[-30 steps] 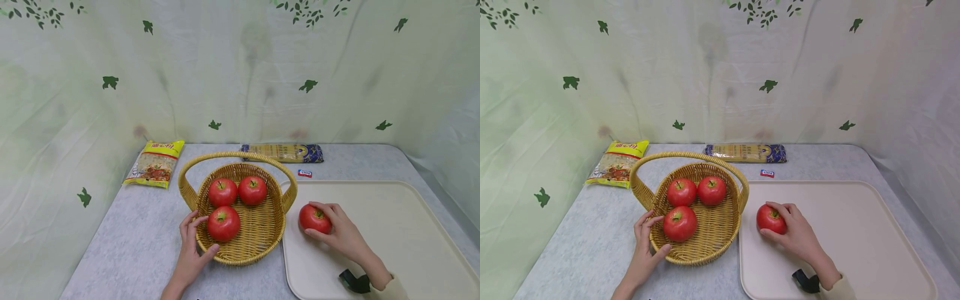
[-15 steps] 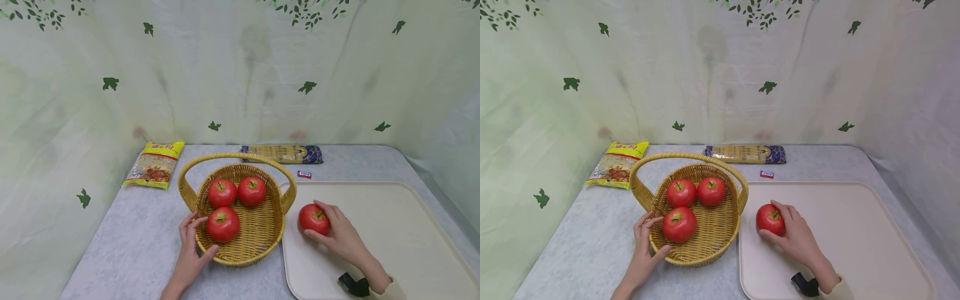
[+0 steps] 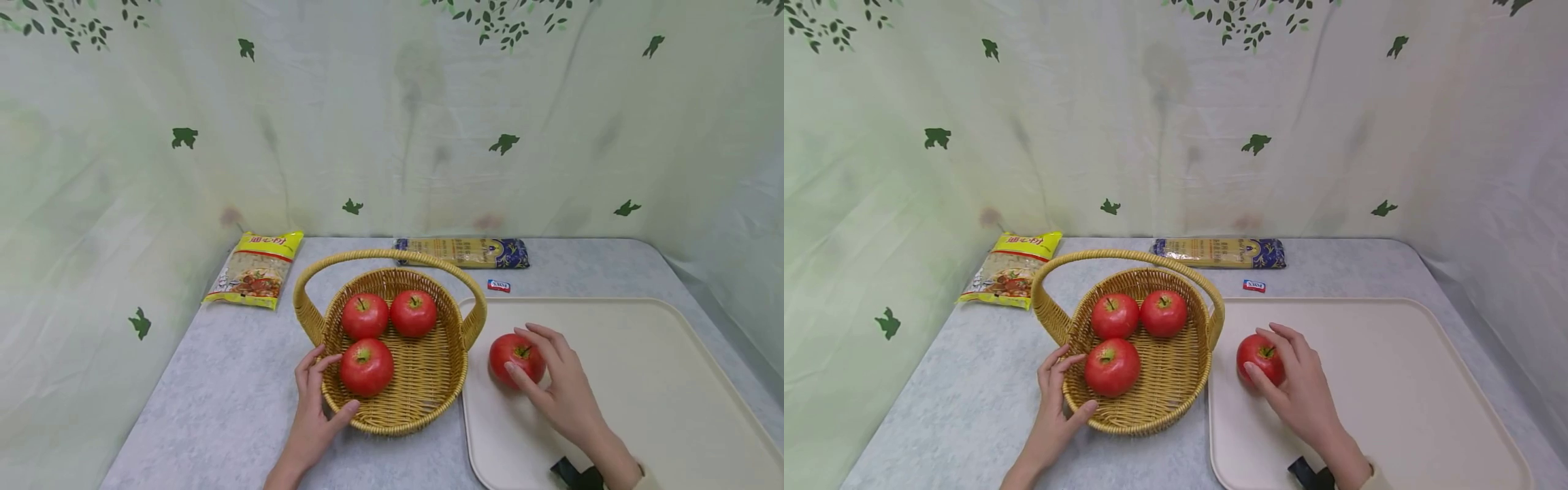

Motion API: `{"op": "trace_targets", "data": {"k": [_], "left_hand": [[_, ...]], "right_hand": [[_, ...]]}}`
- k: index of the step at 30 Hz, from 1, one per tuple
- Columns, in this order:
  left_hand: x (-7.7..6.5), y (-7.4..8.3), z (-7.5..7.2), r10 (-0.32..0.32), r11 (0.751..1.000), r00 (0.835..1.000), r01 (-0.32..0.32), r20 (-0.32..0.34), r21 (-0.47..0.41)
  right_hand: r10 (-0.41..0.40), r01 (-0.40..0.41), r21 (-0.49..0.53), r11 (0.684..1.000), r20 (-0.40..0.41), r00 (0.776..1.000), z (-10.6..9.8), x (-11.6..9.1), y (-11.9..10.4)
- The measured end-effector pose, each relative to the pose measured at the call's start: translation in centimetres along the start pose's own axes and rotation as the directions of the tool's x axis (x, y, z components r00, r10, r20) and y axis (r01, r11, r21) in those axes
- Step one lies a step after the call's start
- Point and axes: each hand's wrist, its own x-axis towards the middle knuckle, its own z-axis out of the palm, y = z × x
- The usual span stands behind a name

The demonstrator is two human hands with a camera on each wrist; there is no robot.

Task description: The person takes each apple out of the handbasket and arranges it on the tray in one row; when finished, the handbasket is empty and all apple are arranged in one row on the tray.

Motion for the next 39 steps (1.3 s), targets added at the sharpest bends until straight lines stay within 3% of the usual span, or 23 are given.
{"op": "trace_targets", "data": {"k": [4, 9, 12, 16, 19, 23, 27, 31, 39], "left_hand": [[0.0, 0.0, 0.0, 0.006, 1.0, 1.0, -0.006, 0.0, -0.001], [0.0, 0.1, 0.0, 0.011, 1.0, 1.0, -0.011, -0.002, -0.003], [0.0, 0.0, 0.0, 0.013, 1.0, 1.0, -0.013, -0.004, 0.002], [0.0, 0.0, 0.0, 0.015, 1.0, 1.0, -0.015, -0.005, 0.007], [0.0, 0.0, 0.0, 0.015, 1.0, 1.0, -0.015, -0.003, 0.008], [0.0, 0.0, -0.1, 0.012, 1.0, 1.0, -0.012, 0.003, 0.009], [-0.1, 0.1, -0.1, 0.006, 1.0, 1.0, -0.007, 0.003, 0.017], [-0.1, 0.1, 0.0, 0.005, 1.0, 1.0, -0.005, -0.001, 0.028], [-0.1, 0.2, -0.1, 0.005, 0.999, 1.0, -0.006, 0.003, 0.043]], "right_hand": [[-0.073, 0.075, 0.032, 0.997, -0.065, 0.995, -0.4, 0.1, -1.3], [-0.142, 0.15, 0.138, 0.979, -0.064, 0.988, -0.6, 0.3, -3.4], [-0.223, 0.235, 0.207, 0.95, -0.078, 0.972, -0.3, 0.7, -4.7], [-0.341, 0.355, 0.294, 0.888, -0.098, 0.935, 0.4, 1.5, -6.2], [-0.394, 0.398, 0.347, 0.849, -0.085, 0.915, 1.2, 2.0, -7.4], [-0.448, 0.433, 0.365, 0.824, -0.047, 0.893, 2.3, 3.0, -9.0], [-0.483, 0.448, 0.378, 0.81, -0.003, 0.876, 3.5, 4.2, -10.3], [-0.485, 0.423, 0.427, 0.799, 0.043, 0.873, 4.8, 5.3, -11.2], [-0.482, 0.402, 0.35, 0.846, 0.181, 0.857, 6.7, 6.8, -12.3]]}}
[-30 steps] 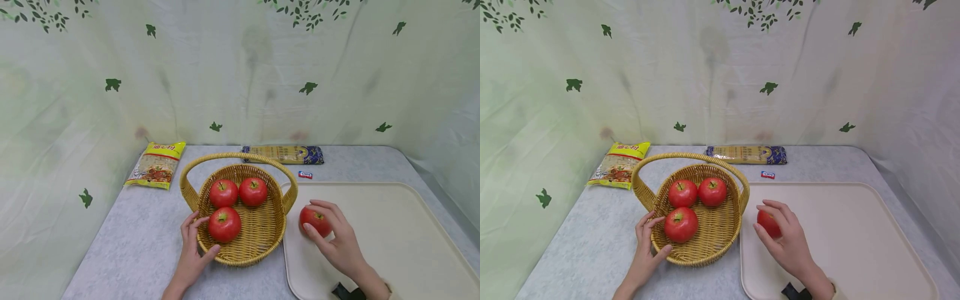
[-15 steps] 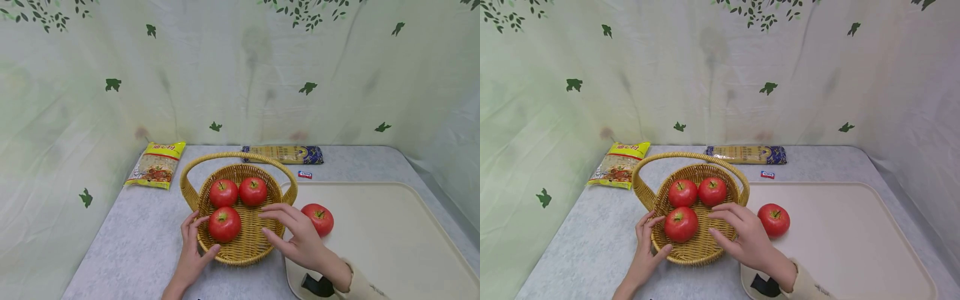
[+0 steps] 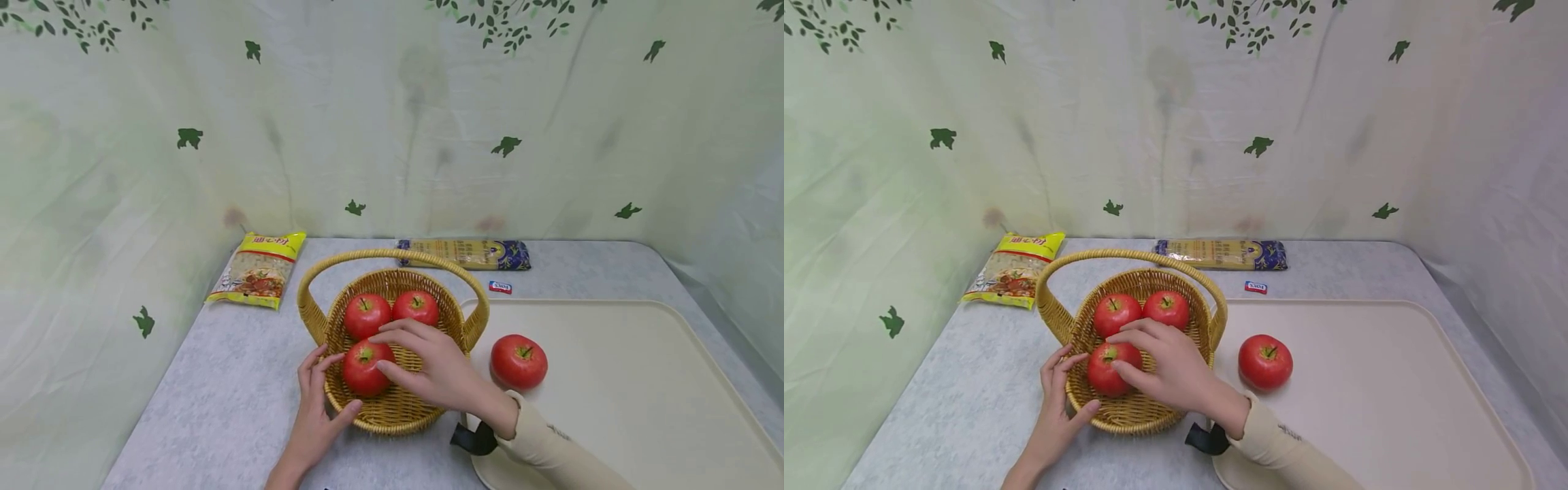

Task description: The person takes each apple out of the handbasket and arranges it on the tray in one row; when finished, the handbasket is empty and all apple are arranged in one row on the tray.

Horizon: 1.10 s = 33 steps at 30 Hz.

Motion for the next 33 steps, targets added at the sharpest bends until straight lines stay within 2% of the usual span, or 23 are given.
{"op": "trace_targets", "data": {"k": [4, 7, 16, 20, 24, 33], "left_hand": [[0.0, 0.0, 0.0, -0.002, 1.0, 1.0, 0.002, 0.005, 0.0], [0.0, -0.1, -0.1, -0.001, 1.0, 1.0, 0.001, 0.005, 0.002], [0.0, -0.3, -0.1, 0.018, 1.0, 1.0, -0.018, -0.003, 0.013], [0.0, -0.4, -0.1, 0.024, 1.0, 1.0, -0.024, -0.004, 0.017], [0.0, -0.4, -0.1, 0.023, 1.0, 1.0, -0.023, -0.001, 0.017], [0.1, -0.2, 0.0, -0.003, 1.0, 1.0, 0.003, 0.008, 0.009]], "right_hand": [[0.042, -0.038, -0.048, 0.998, 0.09, 0.995, 0.3, 0.6, 0.2], [0.083, -0.068, -0.092, 0.993, 0.171, 0.982, 0.4, 1.0, 0.3], [0.222, -0.142, -0.234, 0.962, 0.364, 0.905, 0.7, 1.8, 0.9], [0.247, -0.152, -0.252, 0.956, 0.407, 0.879, 0.9, 1.9, 1.1], [0.251, -0.142, -0.269, 0.953, 0.434, 0.865, 1.3, 1.6, 1.5], [0.259, -0.173, -0.226, 0.959, 0.44, 0.86, 1.8, 1.1, 2.1]]}}
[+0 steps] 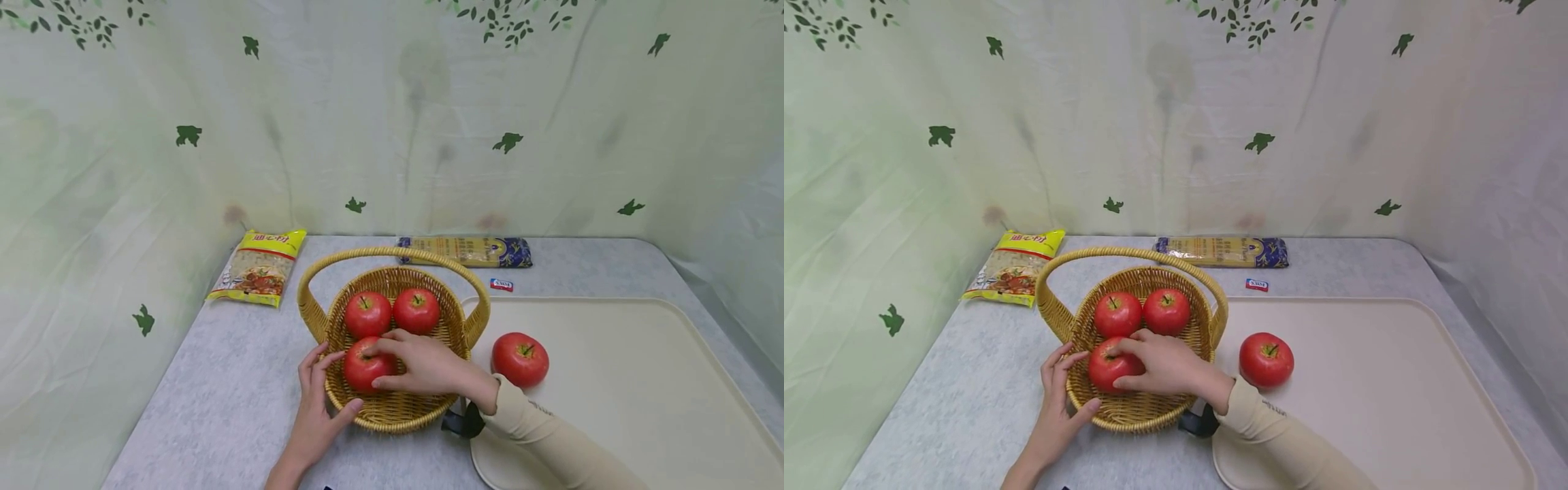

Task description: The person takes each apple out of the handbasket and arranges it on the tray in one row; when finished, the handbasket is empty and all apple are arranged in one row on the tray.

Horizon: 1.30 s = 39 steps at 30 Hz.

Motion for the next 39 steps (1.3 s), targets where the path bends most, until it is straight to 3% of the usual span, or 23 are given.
{"op": "trace_targets", "data": {"k": [9, 19, 39], "left_hand": [[0.0, -0.2, -0.1, 0.028, 1.0, 1.0, -0.028, -0.004, 0.005], [-0.1, -0.2, -0.1, 0.016, 1.0, 1.0, -0.017, 0.006, 0.002], [-0.1, -0.1, -0.1, 0.015, 1.0, 1.0, -0.015, 0.006, 0.004]], "right_hand": [[0.016, -0.017, 0.078, 0.997, 0.006, 1.0, 1.0, 0.3, 0.4], [0.049, -0.042, 0.185, 0.982, -0.03, 0.998, 2.2, 0.9, 0.7], [0.087, -0.084, 0.224, 0.971, -0.004, 0.996, 1.8, 0.2, 0.8]]}}
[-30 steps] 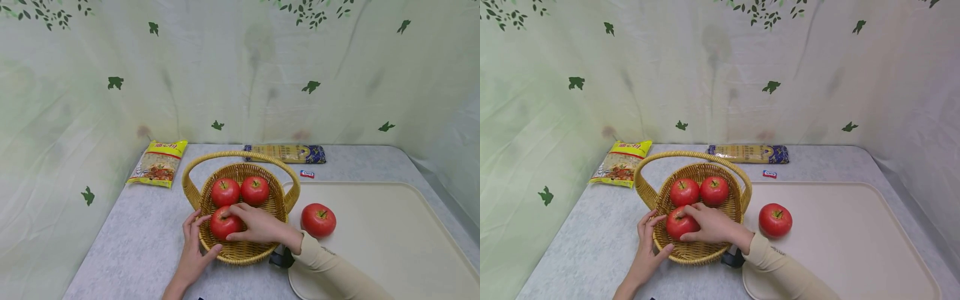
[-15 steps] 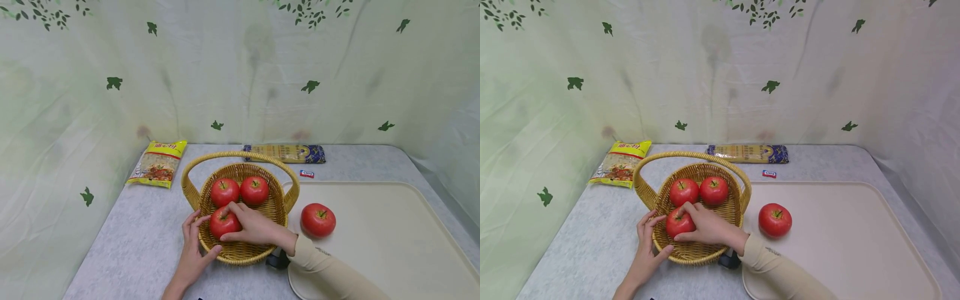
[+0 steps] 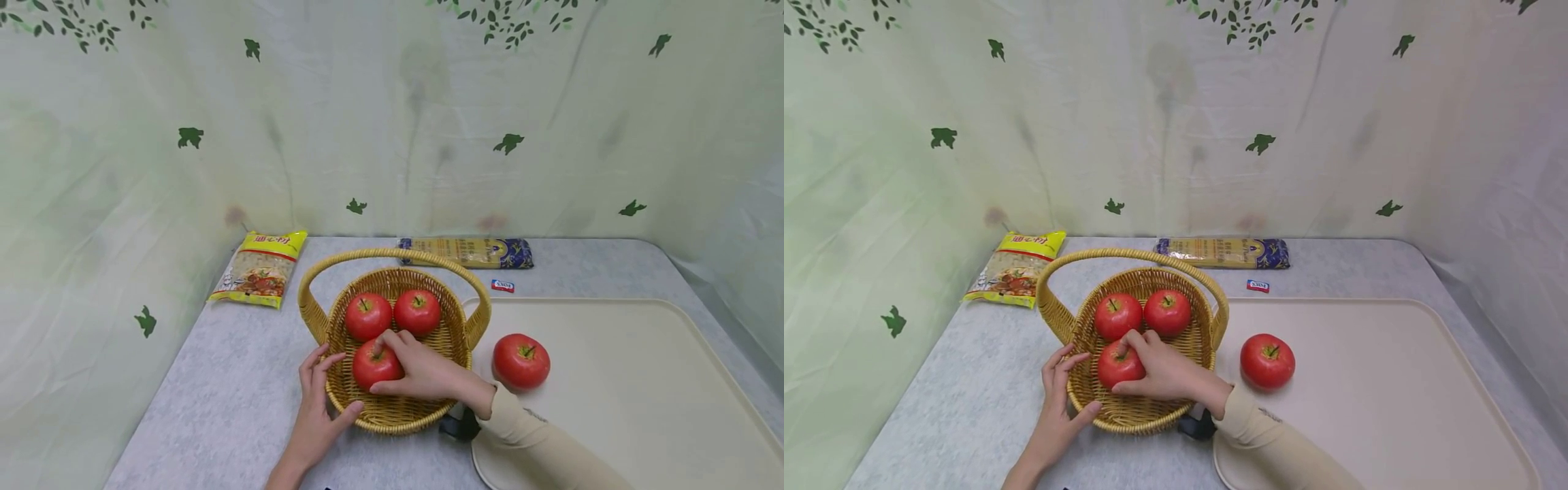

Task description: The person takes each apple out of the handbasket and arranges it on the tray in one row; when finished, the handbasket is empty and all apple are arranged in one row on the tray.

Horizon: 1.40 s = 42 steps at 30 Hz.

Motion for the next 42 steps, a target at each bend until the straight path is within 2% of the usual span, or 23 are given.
{"op": "trace_targets", "data": {"k": [9, 15, 24, 35, 42], "left_hand": [[0.0, 0.1, 0.0, -0.008, 1.0, 1.0, 0.008, 0.003, -0.008], [0.1, 0.2, 0.0, -0.012, 1.0, 1.0, 0.012, 0.001, -0.008], [0.1, 0.3, -0.1, -0.021, 1.0, 1.0, 0.021, 0.003, -0.011], [0.2, 0.3, 0.0, -0.005, 1.0, 1.0, 0.005, -0.001, -0.011], [0.1, 0.1, 0.0, 0.004, 1.0, 1.0, -0.004, -0.006, -0.009]], "right_hand": [[-0.022, 0.022, -0.001, 1.0, -0.003, 1.0, -0.6, -0.5, 0.4], [0.0, 0.0, -0.029, 1.0, 0.01, 1.0, -0.9, -0.9, 0.5], [0.002, -0.009, -0.176, 0.984, -0.043, 0.999, -1.2, -1.5, 0.2], [-0.029, 0.009, -0.113, 0.994, -0.173, 0.984, -1.9, -2.8, -0.1], [-0.051, 0.032, -0.067, 0.997, -0.302, 0.952, -1.9, -3.5, -0.3]]}}
